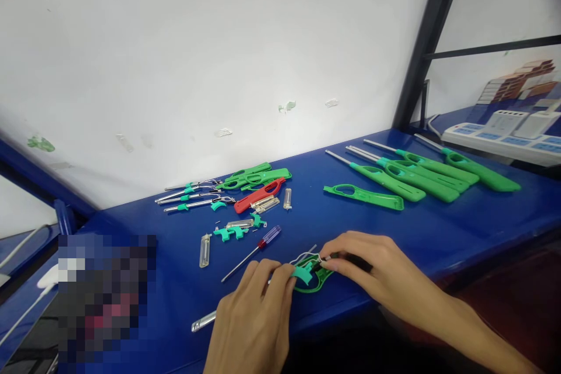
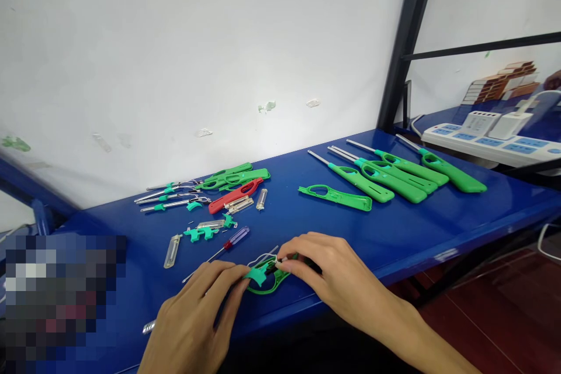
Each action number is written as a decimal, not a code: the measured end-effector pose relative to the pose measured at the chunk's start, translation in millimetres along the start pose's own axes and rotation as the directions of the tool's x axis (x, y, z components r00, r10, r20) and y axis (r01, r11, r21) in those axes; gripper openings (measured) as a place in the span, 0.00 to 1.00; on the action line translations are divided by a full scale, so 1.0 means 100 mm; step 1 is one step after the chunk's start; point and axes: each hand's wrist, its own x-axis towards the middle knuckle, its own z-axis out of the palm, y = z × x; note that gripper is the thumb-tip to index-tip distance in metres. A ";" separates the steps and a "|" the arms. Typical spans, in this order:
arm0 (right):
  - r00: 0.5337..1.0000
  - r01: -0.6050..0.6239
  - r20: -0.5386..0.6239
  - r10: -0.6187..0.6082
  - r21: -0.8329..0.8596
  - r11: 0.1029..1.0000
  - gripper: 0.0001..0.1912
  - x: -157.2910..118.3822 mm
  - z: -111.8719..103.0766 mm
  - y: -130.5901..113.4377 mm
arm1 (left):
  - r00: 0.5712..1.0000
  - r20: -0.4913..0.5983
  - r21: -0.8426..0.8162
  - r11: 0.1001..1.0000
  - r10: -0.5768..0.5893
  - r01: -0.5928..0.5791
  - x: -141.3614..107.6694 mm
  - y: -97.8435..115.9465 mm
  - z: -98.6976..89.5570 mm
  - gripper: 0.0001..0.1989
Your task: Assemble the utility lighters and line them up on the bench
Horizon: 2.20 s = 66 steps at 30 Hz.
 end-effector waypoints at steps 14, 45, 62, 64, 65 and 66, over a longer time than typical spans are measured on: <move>0.993 -0.099 0.073 0.089 0.141 0.985 0.07 0.03 -0.07 -0.01 | 0.995 -0.068 -0.156 0.986 -0.069 0.057 -0.02 0.05 0.16 0.09; 0.942 -0.333 0.087 0.325 0.373 0.866 0.07 0.07 -0.14 -0.06 | 0.989 -0.149 -0.217 0.976 -0.019 -0.014 0.02 0.09 0.22 0.12; 0.962 -0.271 0.082 0.260 0.399 0.876 0.05 0.03 -0.13 -0.01 | 0.987 -0.162 -0.206 0.978 -0.012 -0.022 -0.03 0.10 0.28 0.19; 0.969 -0.245 0.066 0.239 0.403 0.882 0.05 0.04 -0.12 -0.01 | 0.987 -0.163 -0.194 0.980 0.003 -0.035 -0.02 0.10 0.28 0.19; 0.972 -0.230 0.055 0.227 0.401 0.887 0.05 0.04 -0.12 -0.02 | 0.987 -0.159 -0.185 0.982 0.011 -0.041 -0.02 0.10 0.28 0.19; 0.975 -0.217 0.047 0.216 0.398 0.891 0.05 0.04 -0.11 -0.02 | 0.987 -0.159 -0.175 0.984 0.017 -0.045 -0.01 0.10 0.28 0.19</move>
